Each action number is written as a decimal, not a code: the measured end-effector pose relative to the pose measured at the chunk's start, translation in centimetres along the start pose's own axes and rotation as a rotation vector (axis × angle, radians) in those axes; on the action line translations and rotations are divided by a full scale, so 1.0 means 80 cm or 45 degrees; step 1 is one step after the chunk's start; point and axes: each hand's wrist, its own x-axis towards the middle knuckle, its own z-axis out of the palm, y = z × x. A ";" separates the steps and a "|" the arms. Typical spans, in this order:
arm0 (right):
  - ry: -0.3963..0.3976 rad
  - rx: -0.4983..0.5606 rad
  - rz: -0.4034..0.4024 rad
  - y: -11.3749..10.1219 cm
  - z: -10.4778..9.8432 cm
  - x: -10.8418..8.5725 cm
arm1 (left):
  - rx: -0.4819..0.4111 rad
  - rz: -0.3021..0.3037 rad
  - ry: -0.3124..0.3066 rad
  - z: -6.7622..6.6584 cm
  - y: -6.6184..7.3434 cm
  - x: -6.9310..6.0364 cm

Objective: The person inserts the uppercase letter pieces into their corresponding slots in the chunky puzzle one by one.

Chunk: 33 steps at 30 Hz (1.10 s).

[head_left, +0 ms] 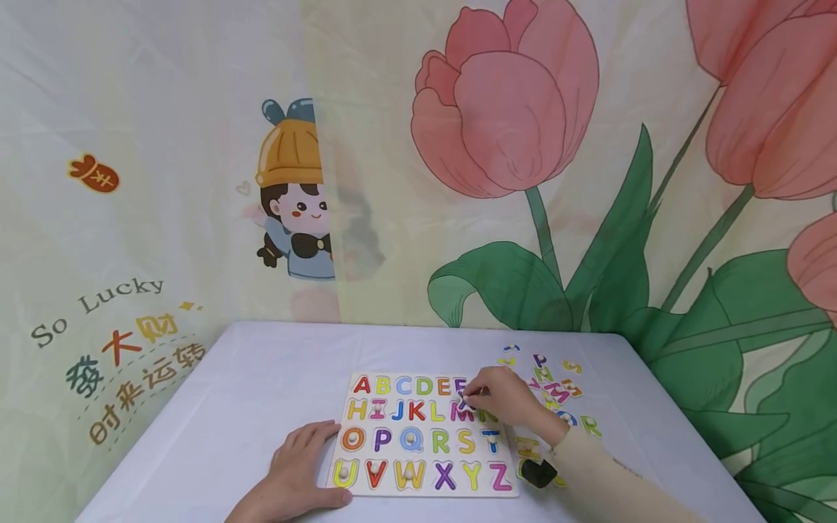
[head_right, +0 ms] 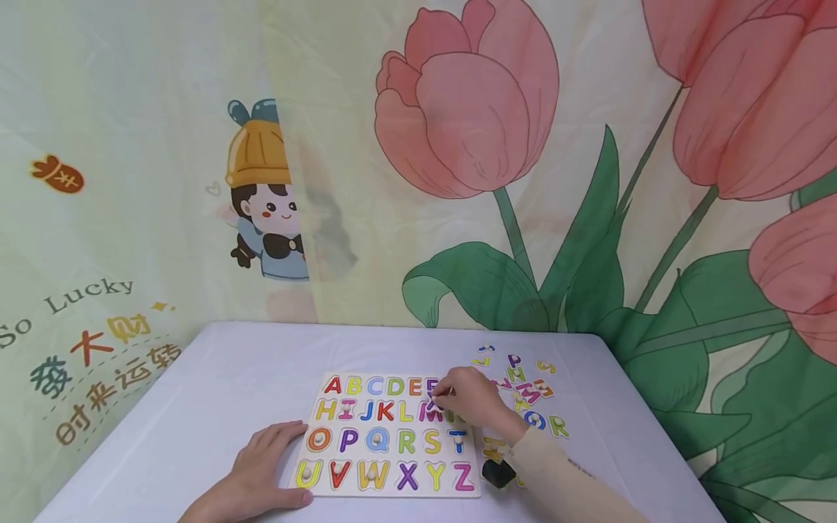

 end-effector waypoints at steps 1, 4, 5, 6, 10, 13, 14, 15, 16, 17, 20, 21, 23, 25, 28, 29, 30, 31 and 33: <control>-0.011 -0.002 -0.026 -0.004 0.001 -0.004 | 0.001 0.005 0.005 0.000 0.000 0.000; -0.054 0.004 -0.078 -0.015 0.005 -0.015 | 0.003 0.019 0.016 0.001 0.000 0.001; -0.070 0.016 -0.090 -0.019 0.005 -0.019 | 0.003 0.018 0.016 0.001 0.000 0.001; -0.086 0.020 -0.095 -0.022 0.006 -0.022 | 0.001 0.020 0.014 0.001 0.000 0.001; -0.135 0.064 -0.110 -0.037 0.010 -0.037 | -0.008 0.022 0.009 0.000 0.001 0.001; -0.161 0.083 -0.100 -0.050 0.015 -0.048 | -0.007 0.022 0.013 0.000 0.002 0.000; -0.162 0.074 -0.108 -0.055 0.017 -0.051 | -0.008 0.019 0.013 0.000 0.002 0.000; -0.165 0.068 -0.113 -0.059 0.019 -0.055 | -0.009 0.019 0.016 0.000 0.002 0.000; -0.175 0.067 -0.112 -0.063 0.020 -0.058 | -0.007 0.018 0.017 0.000 0.002 0.000; -0.187 0.067 -0.114 -0.066 0.021 -0.061 | -0.006 0.016 0.019 0.000 0.002 0.000; -0.214 0.061 -0.145 -0.073 0.025 -0.069 | -0.004 0.022 0.024 0.000 0.002 -0.001; -0.224 0.063 -0.149 -0.073 0.027 -0.070 | -0.003 0.027 0.027 0.000 0.002 -0.002; -0.241 0.065 -0.149 -0.074 0.030 -0.072 | -0.002 0.035 0.027 -0.001 0.002 -0.003; -0.244 0.060 -0.156 -0.074 0.034 -0.073 | -0.001 0.039 0.022 -0.002 0.003 -0.004; -0.241 0.050 -0.169 -0.075 0.037 -0.075 | -0.002 0.028 0.010 -0.003 0.003 -0.003; -0.238 0.043 -0.174 -0.075 0.038 -0.075 | -0.002 0.024 0.007 -0.004 0.004 -0.003; -0.234 0.040 -0.178 -0.075 0.038 -0.075 | -0.003 0.022 0.005 -0.004 0.004 -0.003; -0.231 0.036 -0.183 -0.076 0.039 -0.076 | -0.004 0.021 0.004 -0.004 0.004 -0.003; -0.229 0.026 -0.179 -0.076 0.040 -0.076 | -0.006 0.024 0.005 -0.004 0.004 -0.003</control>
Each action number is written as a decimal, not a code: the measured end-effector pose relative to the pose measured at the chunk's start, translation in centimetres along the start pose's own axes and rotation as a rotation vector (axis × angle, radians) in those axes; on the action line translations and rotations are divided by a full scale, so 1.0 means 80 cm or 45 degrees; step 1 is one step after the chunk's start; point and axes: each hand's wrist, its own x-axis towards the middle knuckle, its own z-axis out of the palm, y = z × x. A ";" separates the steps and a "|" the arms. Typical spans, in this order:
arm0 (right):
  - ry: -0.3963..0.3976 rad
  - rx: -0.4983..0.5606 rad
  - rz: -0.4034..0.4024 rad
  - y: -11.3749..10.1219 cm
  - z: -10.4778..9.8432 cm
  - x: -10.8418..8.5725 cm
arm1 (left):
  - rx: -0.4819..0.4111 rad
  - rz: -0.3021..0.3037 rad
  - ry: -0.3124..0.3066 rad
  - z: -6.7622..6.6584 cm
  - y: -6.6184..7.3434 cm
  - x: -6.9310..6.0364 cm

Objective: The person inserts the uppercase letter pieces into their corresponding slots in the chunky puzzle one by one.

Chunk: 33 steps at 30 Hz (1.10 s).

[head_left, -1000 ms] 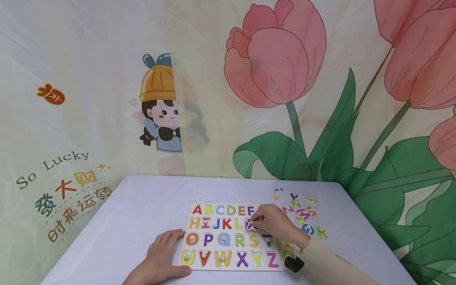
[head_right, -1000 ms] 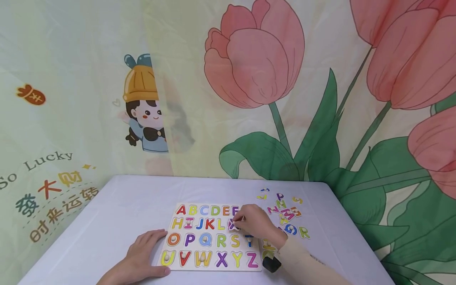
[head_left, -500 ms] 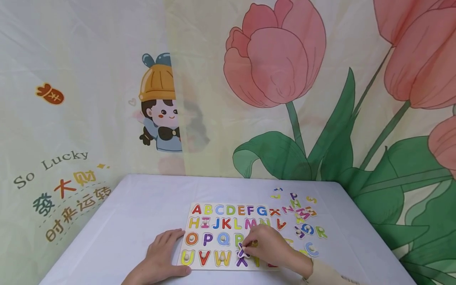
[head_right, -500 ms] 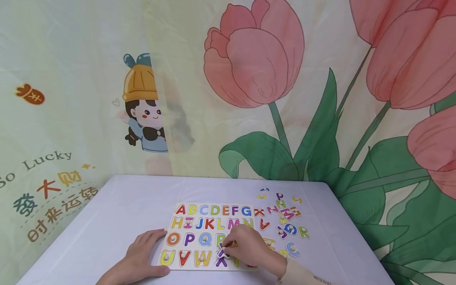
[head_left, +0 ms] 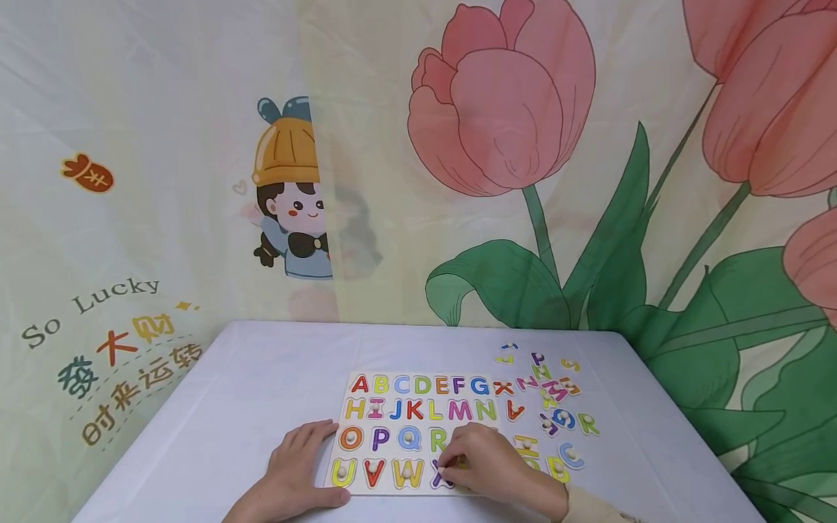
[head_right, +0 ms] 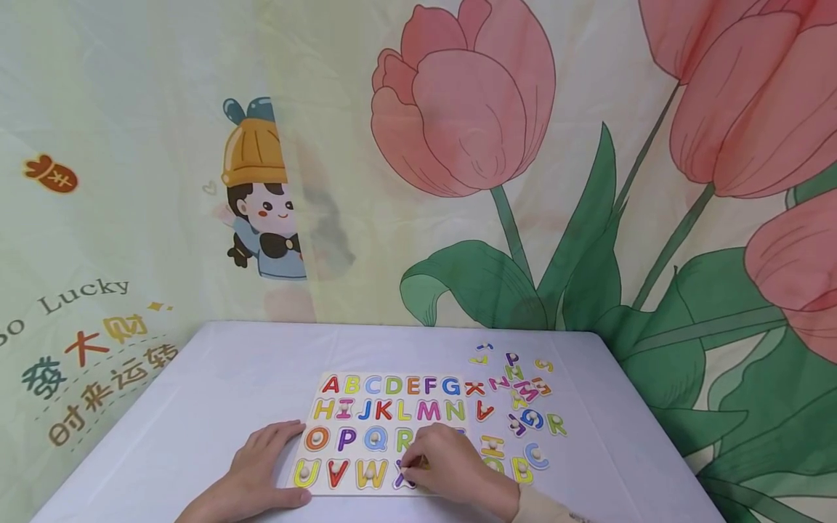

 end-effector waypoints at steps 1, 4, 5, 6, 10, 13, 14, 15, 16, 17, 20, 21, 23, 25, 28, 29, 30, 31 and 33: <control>0.000 -0.005 0.004 -0.001 0.001 0.000 | -0.001 0.002 0.000 0.000 0.000 0.000; -0.002 -0.009 0.012 -0.003 0.001 0.000 | 0.001 0.011 0.004 -0.001 -0.001 0.000; -0.001 -0.014 0.012 -0.003 0.000 0.000 | 0.005 0.014 0.006 -0.001 -0.001 0.000; 0.000 -0.016 0.010 -0.003 0.000 0.000 | 0.009 0.017 0.007 -0.001 -0.001 0.000; 0.004 -0.019 0.003 -0.003 0.001 0.000 | 0.023 0.018 0.014 -0.002 -0.001 0.000; -0.010 0.001 0.014 -0.002 0.000 -0.001 | 0.020 0.007 0.008 -0.002 -0.001 0.000; -0.017 0.014 0.021 -0.001 -0.002 -0.001 | 0.020 0.004 0.005 -0.001 0.000 0.000; -0.020 0.037 0.032 -0.001 -0.005 0.000 | 0.017 0.000 0.000 -0.001 0.000 0.001; -0.013 0.056 0.040 0.001 -0.008 0.000 | 0.014 -0.003 -0.003 -0.001 0.000 0.001; -0.001 0.069 0.046 0.003 -0.012 0.000 | 0.014 -0.006 -0.005 -0.001 0.000 0.002; 0.083 0.088 0.077 0.015 -0.030 0.001 | 0.013 -0.012 -0.001 0.001 -0.001 0.002; 0.126 0.078 0.094 0.021 -0.036 0.002 | 0.013 -0.016 0.000 0.002 -0.001 0.002; 0.212 0.046 0.144 0.036 -0.048 0.004 | 0.014 -0.020 0.003 0.003 -0.002 0.003; 0.297 0.016 0.227 0.054 -0.057 0.006 | 0.013 -0.023 0.002 0.004 -0.002 0.004; 0.391 0.001 0.375 0.082 -0.066 0.009 | 0.009 -0.023 -0.002 0.003 -0.002 0.005; 0.410 -0.005 0.419 0.091 -0.068 0.010 | 0.007 -0.022 -0.001 0.003 -0.002 0.004; 0.422 -0.008 0.458 0.099 -0.069 0.011 | 0.007 -0.021 -0.001 0.003 -0.002 0.004; 0.431 -0.011 0.488 0.106 -0.069 0.011 | 0.006 -0.021 0.000 0.002 -0.002 0.004; 0.436 -0.014 0.537 0.119 -0.070 0.012 | 0.006 -0.018 0.000 0.003 -0.002 0.003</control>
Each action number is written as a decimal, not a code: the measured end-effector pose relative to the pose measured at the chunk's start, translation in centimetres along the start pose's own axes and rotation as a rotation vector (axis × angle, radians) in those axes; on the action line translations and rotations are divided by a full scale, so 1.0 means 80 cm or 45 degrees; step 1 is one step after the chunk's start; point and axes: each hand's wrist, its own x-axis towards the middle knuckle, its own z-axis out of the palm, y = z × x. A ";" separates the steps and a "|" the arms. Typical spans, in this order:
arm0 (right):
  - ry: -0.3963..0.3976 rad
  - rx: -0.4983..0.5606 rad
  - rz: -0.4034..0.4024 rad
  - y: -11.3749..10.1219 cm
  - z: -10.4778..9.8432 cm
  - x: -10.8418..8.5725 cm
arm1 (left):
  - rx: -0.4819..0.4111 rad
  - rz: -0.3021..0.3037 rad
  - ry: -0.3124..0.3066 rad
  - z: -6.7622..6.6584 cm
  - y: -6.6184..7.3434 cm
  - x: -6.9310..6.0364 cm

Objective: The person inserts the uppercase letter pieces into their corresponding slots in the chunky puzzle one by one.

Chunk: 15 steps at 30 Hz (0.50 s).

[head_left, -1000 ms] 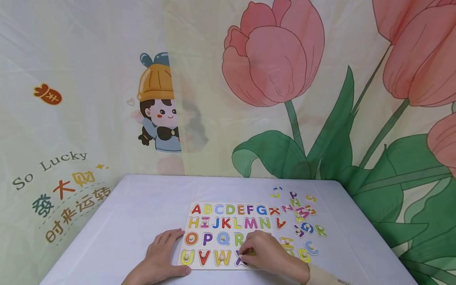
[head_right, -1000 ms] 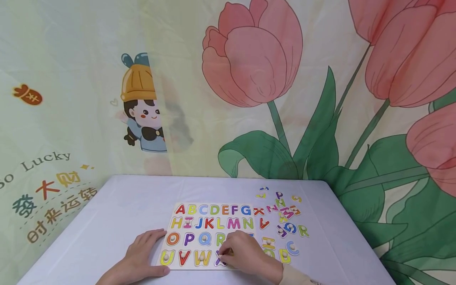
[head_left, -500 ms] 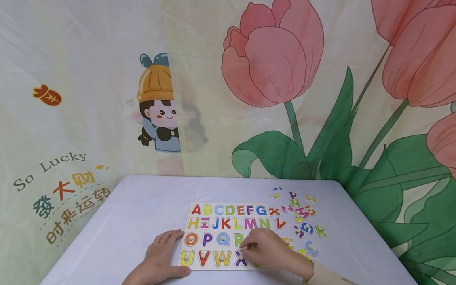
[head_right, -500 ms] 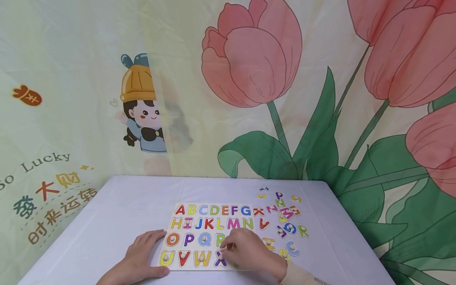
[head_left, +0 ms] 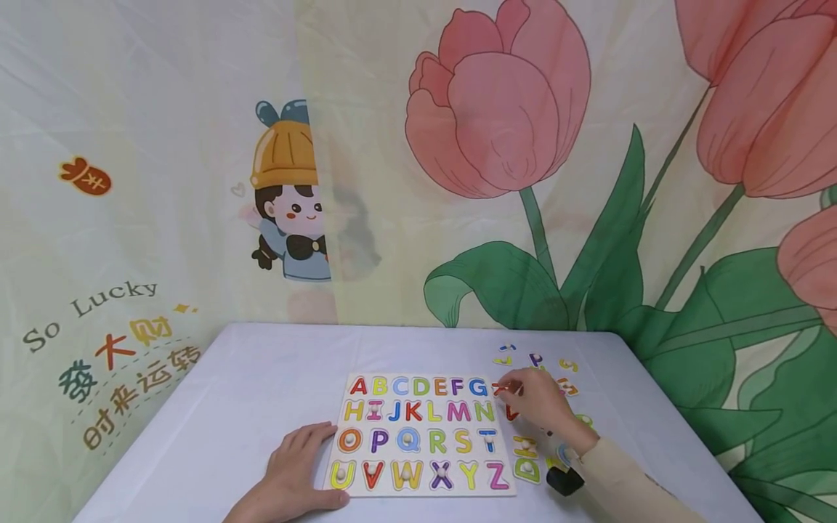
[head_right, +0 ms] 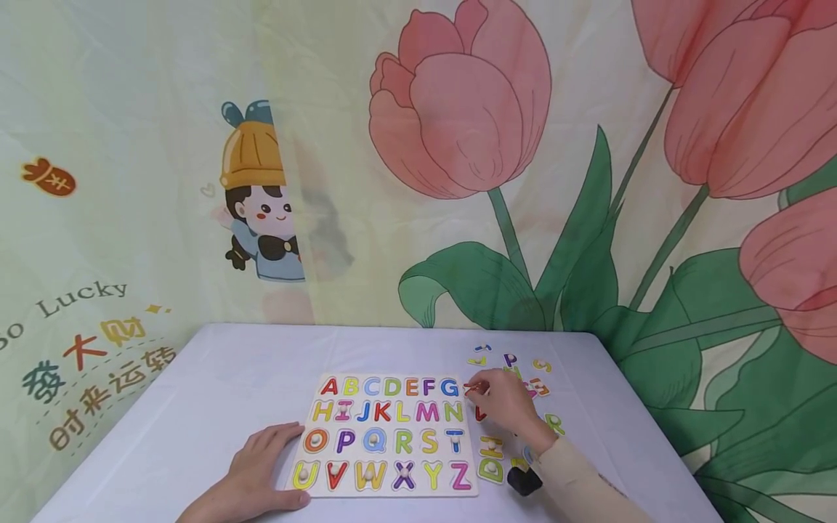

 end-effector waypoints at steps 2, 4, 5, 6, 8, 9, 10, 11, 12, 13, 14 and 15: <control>0.013 -0.006 0.016 0.008 0.002 0.005 | 0.001 0.003 0.002 0.000 -0.001 0.000; 0.028 -0.002 0.021 0.012 0.004 0.009 | 0.003 0.008 0.003 0.001 -0.002 0.000; 0.040 -0.004 0.019 0.014 0.005 0.011 | 0.004 0.008 0.004 0.001 -0.003 0.000; 0.050 -0.004 0.022 0.014 0.006 0.012 | 0.004 0.009 0.005 0.001 -0.003 0.001; 0.064 -0.021 0.029 0.015 0.009 0.017 | 0.005 0.005 0.006 0.002 -0.004 0.001; 0.065 -0.027 0.035 0.016 0.010 0.019 | 0.005 0.004 0.005 0.002 -0.004 0.001; 0.065 -0.032 0.049 0.017 0.012 0.021 | 0.003 0.001 0.004 0.002 -0.004 0.001; 0.064 -0.036 0.057 0.018 0.014 0.023 | 0.001 -0.005 0.001 0.002 -0.003 0.001; 0.062 -0.035 0.067 0.020 0.015 0.024 | 0.002 -0.009 -0.001 0.002 -0.003 0.001; 0.056 -0.033 0.077 0.021 0.017 0.026 | 0.000 -0.010 -0.002 0.002 -0.002 0.001; 0.051 -0.026 0.086 0.023 0.019 0.028 | -0.002 -0.005 0.000 0.002 -0.002 0.001; 0.048 -0.016 0.092 0.025 0.020 0.029 | 0.001 0.000 0.004 0.002 -0.002 0.001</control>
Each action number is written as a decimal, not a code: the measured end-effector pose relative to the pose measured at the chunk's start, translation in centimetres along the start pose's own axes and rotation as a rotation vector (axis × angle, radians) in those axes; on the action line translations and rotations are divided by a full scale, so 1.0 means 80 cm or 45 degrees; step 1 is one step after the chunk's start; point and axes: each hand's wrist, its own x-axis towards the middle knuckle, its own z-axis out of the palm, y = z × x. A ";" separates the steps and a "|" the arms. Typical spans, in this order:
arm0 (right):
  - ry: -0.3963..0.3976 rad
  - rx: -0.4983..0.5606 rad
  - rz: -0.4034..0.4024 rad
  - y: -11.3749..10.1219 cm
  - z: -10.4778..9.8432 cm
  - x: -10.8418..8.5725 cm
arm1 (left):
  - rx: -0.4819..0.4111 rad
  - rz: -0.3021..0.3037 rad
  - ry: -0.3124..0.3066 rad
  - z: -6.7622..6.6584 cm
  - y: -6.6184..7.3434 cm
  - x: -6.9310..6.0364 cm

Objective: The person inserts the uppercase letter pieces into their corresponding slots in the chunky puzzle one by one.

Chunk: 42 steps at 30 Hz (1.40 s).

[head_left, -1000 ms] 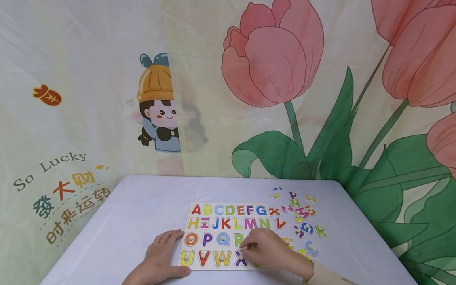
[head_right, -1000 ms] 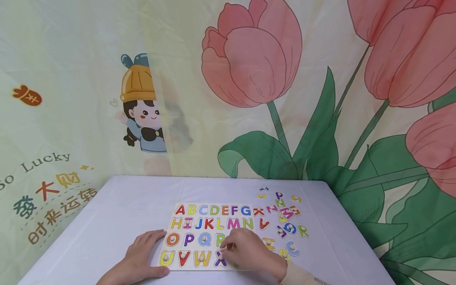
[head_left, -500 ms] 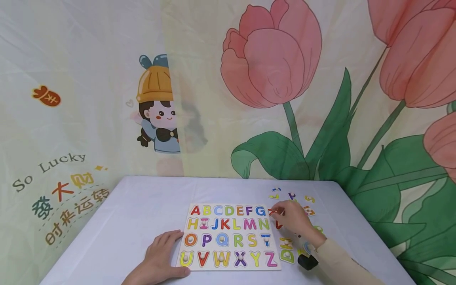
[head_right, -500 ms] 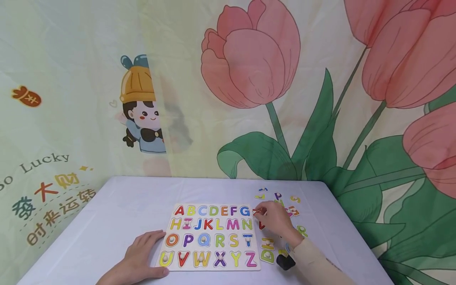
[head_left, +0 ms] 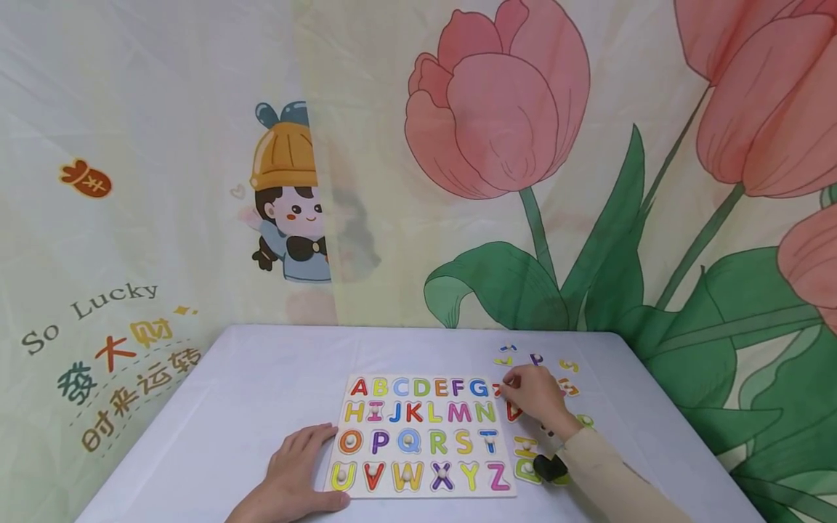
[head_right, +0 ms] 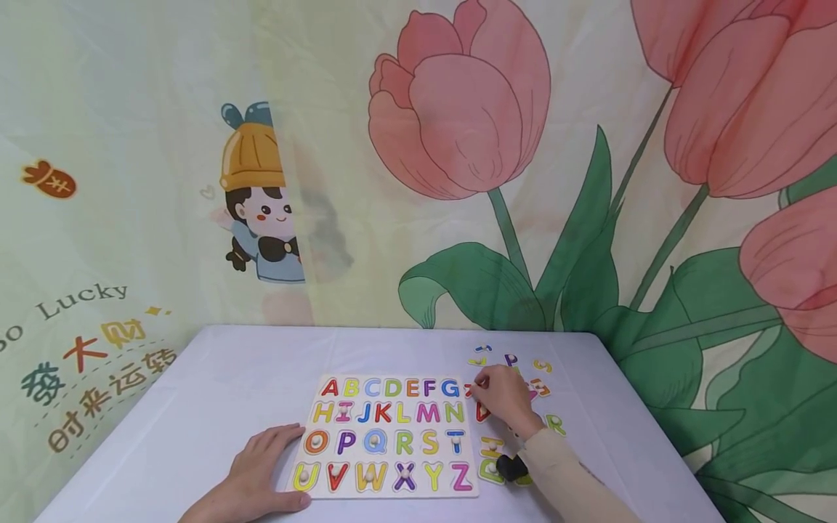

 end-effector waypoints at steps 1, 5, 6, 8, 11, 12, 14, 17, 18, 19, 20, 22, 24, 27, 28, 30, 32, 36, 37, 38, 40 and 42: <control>0.000 0.003 0.001 0.001 0.001 0.001 | 0.001 0.005 0.004 0.000 0.000 0.000; 0.004 0.006 -0.012 0.002 0.000 0.004 | 0.010 0.038 0.022 0.000 -0.001 -0.001; 0.007 0.002 -0.018 0.001 -0.001 0.004 | 0.009 0.041 0.022 0.000 -0.001 -0.001; 0.011 -0.013 -0.032 -0.003 -0.004 0.004 | 0.006 0.045 0.021 -0.001 -0.001 -0.001; -0.002 -0.009 -0.036 -0.011 -0.009 0.003 | 0.001 0.045 0.015 -0.002 -0.001 -0.001; -0.012 0.003 -0.042 -0.013 -0.010 0.003 | 0.000 0.040 0.013 -0.002 -0.001 -0.001; -0.043 0.030 -0.060 -0.019 -0.011 0.003 | 0.000 0.028 0.008 -0.002 -0.001 -0.001; -0.097 0.065 -0.128 -0.030 -0.009 0.002 | 0.003 0.009 0.003 -0.002 -0.001 -0.001; -0.115 0.065 -0.163 -0.034 -0.008 0.001 | 0.004 0.006 0.003 -0.002 -0.002 0.000; -0.132 0.063 -0.193 -0.039 -0.007 0.000 | 0.005 0.004 0.003 -0.002 -0.002 0.000; -0.141 0.060 -0.234 -0.043 -0.006 -0.001 | 0.006 0.005 0.004 -0.001 -0.002 0.000; -0.169 0.055 -0.285 -0.054 -0.004 -0.004 | 0.006 0.011 0.004 -0.001 -0.003 0.000; -0.194 0.041 -0.333 -0.066 -0.001 -0.007 | 0.002 0.015 0.004 0.000 -0.003 0.000; -0.228 0.026 -0.395 -0.084 0.005 -0.010 | -0.002 0.011 0.001 -0.001 -0.002 0.000; -0.242 0.027 -0.417 -0.090 0.007 -0.011 | -0.004 0.008 0.000 -0.001 -0.002 0.000; -0.270 0.023 -0.474 -0.101 0.014 -0.011 | -0.003 0.003 -0.001 -0.002 -0.001 0.000; -0.309 0.030 -0.509 -0.112 0.020 -0.009 | -0.003 0.001 -0.001 -0.002 0.000 0.000; -0.405 0.067 -0.555 -0.130 0.034 -0.004 | -0.007 0.009 0.002 -0.002 0.001 -0.001; -0.424 0.072 -0.568 -0.134 0.038 -0.003 | -0.009 0.009 0.001 -0.002 0.001 -0.001; -0.443 0.077 -0.577 -0.138 0.041 -0.001 | -0.011 0.008 0.001 -0.002 0.001 -0.002; -0.469 0.067 -0.598 -0.144 0.048 0.001 | -0.015 0.004 -0.002 -0.002 0.002 -0.003; -0.479 0.045 -0.608 -0.148 0.054 0.002 | -0.017 0.007 -0.003 -0.003 0.003 -0.003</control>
